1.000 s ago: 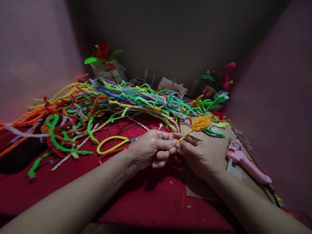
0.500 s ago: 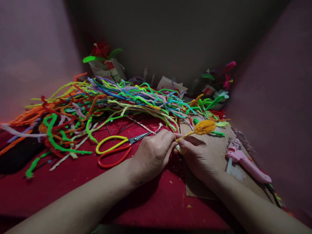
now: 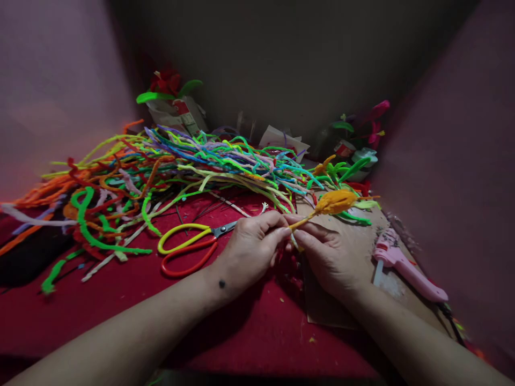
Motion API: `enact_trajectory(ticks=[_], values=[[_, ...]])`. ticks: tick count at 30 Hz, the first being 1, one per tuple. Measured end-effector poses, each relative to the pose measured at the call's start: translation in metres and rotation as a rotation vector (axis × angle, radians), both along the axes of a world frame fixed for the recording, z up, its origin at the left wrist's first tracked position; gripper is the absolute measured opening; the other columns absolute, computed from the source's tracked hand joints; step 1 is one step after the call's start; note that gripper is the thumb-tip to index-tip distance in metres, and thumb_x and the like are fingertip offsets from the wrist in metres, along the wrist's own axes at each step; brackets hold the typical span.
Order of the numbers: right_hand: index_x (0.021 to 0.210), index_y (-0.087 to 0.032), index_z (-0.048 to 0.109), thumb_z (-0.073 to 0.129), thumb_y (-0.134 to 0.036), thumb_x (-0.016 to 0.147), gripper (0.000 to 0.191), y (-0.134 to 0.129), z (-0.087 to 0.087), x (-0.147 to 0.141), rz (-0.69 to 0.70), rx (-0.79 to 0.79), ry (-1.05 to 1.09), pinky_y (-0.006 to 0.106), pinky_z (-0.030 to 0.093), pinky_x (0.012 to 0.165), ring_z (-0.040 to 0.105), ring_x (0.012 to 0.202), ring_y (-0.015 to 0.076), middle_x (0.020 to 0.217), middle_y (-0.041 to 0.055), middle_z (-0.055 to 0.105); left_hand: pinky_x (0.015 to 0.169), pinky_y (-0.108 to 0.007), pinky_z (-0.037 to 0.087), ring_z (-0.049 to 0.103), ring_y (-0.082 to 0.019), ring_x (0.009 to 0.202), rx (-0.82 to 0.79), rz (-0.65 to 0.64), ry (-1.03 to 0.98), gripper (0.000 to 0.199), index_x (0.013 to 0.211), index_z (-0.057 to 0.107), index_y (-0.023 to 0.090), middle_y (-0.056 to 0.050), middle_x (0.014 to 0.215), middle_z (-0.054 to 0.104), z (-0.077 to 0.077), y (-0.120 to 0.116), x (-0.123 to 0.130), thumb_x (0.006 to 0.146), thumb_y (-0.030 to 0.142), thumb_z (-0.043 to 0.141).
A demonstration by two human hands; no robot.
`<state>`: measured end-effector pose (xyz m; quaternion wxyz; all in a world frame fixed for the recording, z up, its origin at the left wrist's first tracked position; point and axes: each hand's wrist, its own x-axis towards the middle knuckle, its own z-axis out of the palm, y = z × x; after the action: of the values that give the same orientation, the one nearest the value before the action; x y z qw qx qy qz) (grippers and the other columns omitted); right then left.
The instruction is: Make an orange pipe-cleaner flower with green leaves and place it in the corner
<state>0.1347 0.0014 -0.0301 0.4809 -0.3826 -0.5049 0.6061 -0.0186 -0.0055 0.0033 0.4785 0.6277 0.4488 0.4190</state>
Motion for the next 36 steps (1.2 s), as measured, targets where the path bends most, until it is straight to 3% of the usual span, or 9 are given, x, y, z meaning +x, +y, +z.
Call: enact_trajectory(ticks=[3, 7, 12, 15, 19, 24, 27, 32, 36], values=[[0.094, -0.029, 0.072, 0.065, -0.029, 0.077, 0.018, 0.001, 0.004, 0.001, -0.024, 0.095, -0.090, 0.035, 0.043, 0.085, 0.053, 0.106, 0.0220, 0.111, 0.0018, 0.064, 0.032, -0.015, 0.026, 0.032, -0.004, 0.030, -0.248, -0.065, -0.148, 0.019, 0.065, 0.052, 0.017, 0.008, 0.037, 0.041, 0.001, 0.001, 0.000, 0.083, 0.024, 0.049], [0.095, -0.031, 0.072, 0.064, -0.028, 0.077, 0.019, 0.001, 0.009, 0.002, -0.052, 0.184, -0.182, 0.038, 0.034, 0.099, 0.050, 0.112, 0.0214, 0.111, 0.0014, 0.063, 0.027, -0.014, 0.027, 0.033, -0.004, 0.026, -0.421, -0.178, -0.275, 0.021, 0.063, 0.049, 0.016, 0.007, 0.037, 0.044, -0.001, 0.005, -0.005, 0.082, 0.025, 0.051], [0.092, -0.031, 0.073, 0.064, -0.025, 0.078, 0.018, 0.001, 0.006, 0.003, -0.016, 0.168, -0.125, 0.036, 0.035, 0.098, 0.050, 0.112, 0.0210, 0.112, 0.0010, 0.064, 0.025, -0.013, 0.028, 0.029, -0.003, 0.024, -0.623, -0.380, -0.415, 0.021, 0.064, 0.050, 0.015, 0.008, 0.035, 0.039, -0.005, 0.013, -0.013, 0.083, 0.025, 0.050], [0.086, -0.027, 0.074, 0.064, -0.023, 0.078, 0.014, 0.001, 0.001, 0.001, 0.010, 0.079, -0.018, 0.034, 0.041, 0.088, 0.053, 0.107, 0.0215, 0.107, 0.0022, 0.065, 0.025, -0.014, 0.028, 0.027, -0.004, 0.023, -0.656, -0.435, -0.416, 0.021, 0.065, 0.050, 0.015, 0.008, 0.034, 0.039, -0.005, 0.014, -0.013, 0.084, 0.024, 0.048], [0.091, -0.023, 0.072, 0.063, -0.022, 0.078, 0.016, -0.001, -0.001, -0.003, 0.026, -0.028, 0.095, 0.027, 0.041, 0.061, 0.057, 0.072, 0.0153, 0.085, 0.0027, 0.068, 0.029, -0.017, 0.032, 0.036, -0.007, 0.027, -0.453, -0.310, -0.151, 0.027, 0.066, 0.050, 0.015, 0.005, 0.038, 0.045, 0.000, 0.008, -0.008, 0.087, 0.030, 0.042], [0.088, -0.021, 0.073, 0.067, -0.022, 0.074, 0.015, -0.003, 0.002, -0.004, -0.058, -0.075, 0.141, 0.024, 0.038, 0.057, 0.050, 0.062, 0.0111, 0.082, 0.0019, 0.069, 0.056, -0.024, 0.046, 0.057, -0.013, 0.061, 0.319, 0.078, 0.385, 0.009, 0.082, 0.056, 0.014, -0.003, 0.070, 0.060, -0.004, 0.000, 0.000, 0.083, 0.022, 0.052], [0.090, -0.022, 0.073, 0.067, -0.024, 0.073, 0.017, -0.003, 0.001, -0.004, -0.060, -0.107, 0.150, 0.023, 0.036, 0.056, 0.049, 0.061, 0.0106, 0.078, 0.0015, 0.069, 0.066, -0.026, 0.046, 0.056, -0.015, 0.074, 0.637, 0.134, 0.550, 0.008, 0.090, 0.054, 0.012, -0.007, 0.083, 0.059, -0.013, -0.001, 0.000, 0.084, 0.014, 0.048], [0.089, -0.021, 0.073, 0.065, -0.023, 0.076, 0.015, -0.002, -0.004, -0.005, -0.045, -0.075, 0.121, 0.024, 0.035, 0.056, 0.047, 0.060, 0.0103, 0.076, 0.0008, 0.067, 0.064, -0.026, 0.047, 0.054, -0.015, 0.073, 0.800, 0.066, 0.688, 0.020, 0.102, 0.054, 0.013, -0.006, 0.083, 0.056, -0.020, 0.000, -0.005, 0.089, 0.015, 0.039], [0.093, -0.022, 0.072, 0.064, -0.023, 0.078, 0.017, -0.002, -0.004, -0.004, -0.034, -0.034, 0.092, 0.025, 0.035, 0.057, 0.046, 0.058, 0.0107, 0.071, -0.0004, 0.064, 0.063, -0.024, 0.046, 0.054, -0.014, 0.069, 0.818, 0.062, 0.589, 0.018, 0.097, 0.057, 0.011, -0.006, 0.080, 0.057, -0.018, 0.001, -0.006, 0.086, 0.010, 0.042]])
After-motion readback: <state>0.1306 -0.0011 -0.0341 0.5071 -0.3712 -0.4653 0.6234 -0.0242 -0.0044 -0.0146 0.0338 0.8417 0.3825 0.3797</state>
